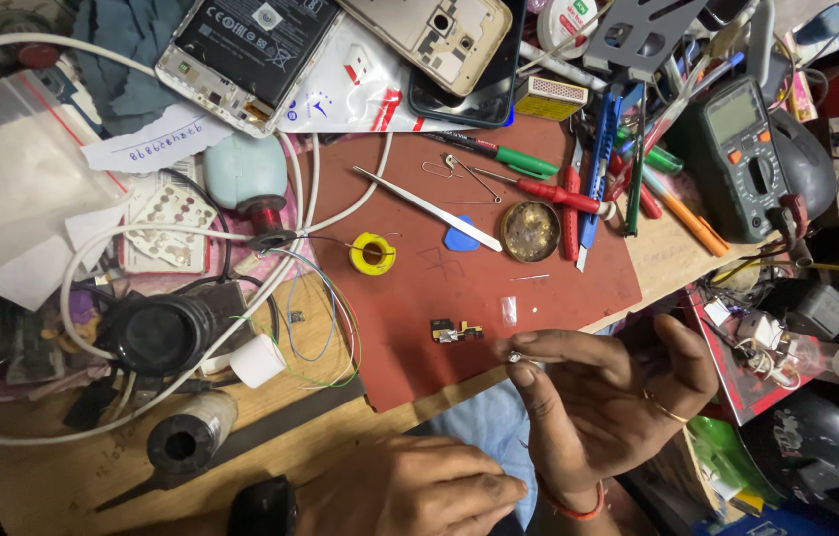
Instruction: The person selects small electronic components from a compartmentalized box, places them on a red work mat, and uses a soldering iron to join them. The person repeatedly picks up components, aligns them, and applies the soldering iron to the connection points.
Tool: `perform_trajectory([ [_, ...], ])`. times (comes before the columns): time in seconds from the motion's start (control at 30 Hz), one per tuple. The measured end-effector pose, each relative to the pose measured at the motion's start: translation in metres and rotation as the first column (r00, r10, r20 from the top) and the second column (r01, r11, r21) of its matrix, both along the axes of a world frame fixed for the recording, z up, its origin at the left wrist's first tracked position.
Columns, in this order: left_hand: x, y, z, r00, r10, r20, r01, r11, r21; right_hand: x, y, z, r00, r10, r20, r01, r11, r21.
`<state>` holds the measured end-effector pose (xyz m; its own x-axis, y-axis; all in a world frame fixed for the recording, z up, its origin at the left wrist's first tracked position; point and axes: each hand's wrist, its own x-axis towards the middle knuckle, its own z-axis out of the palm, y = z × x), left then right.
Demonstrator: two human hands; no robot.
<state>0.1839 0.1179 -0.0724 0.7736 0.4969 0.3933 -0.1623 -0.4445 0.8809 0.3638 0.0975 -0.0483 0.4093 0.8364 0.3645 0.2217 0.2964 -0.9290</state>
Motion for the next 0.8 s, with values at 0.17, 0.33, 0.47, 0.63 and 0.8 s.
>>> perform_trajectory([
  [0.17, 0.0011, -0.0012, 0.0001, 1.000, 0.027, 0.002, -0.027, 1.000, -0.010, -0.0004, 0.0006, 0.0005, 1.000, -0.004, 0.001, 0.004, 1.000, 0.004],
  [0.33, 0.0020, -0.0019, -0.0016, 0.999, 0.037, 0.010, -0.037, 0.999, 0.001, 0.0006, 0.0012, -0.0003, 1.000, 0.012, -0.011, -0.012, 1.000, 0.015],
  [0.47, 0.0017, -0.0021, -0.0008, 0.999, 0.041, 0.006, -0.041, 0.999, 0.009, 0.0011, 0.0014, -0.0009, 0.996, 0.061, -0.060, -0.061, 0.998, -0.007],
  [0.63, 0.0011, -0.0007, 0.0009, 0.999, 0.033, -0.003, -0.033, 0.999, -0.005, 0.0001, 0.0055, -0.0050, 0.981, 0.070, -0.181, -0.075, 0.997, -0.019],
  [0.8, 0.0001, 0.0002, 0.0012, 1.000, 0.027, -0.016, -0.027, 1.000, -0.007, 0.0005, 0.0073, -0.0086, 0.966, 0.096, -0.240, -0.096, 0.995, 0.009],
])
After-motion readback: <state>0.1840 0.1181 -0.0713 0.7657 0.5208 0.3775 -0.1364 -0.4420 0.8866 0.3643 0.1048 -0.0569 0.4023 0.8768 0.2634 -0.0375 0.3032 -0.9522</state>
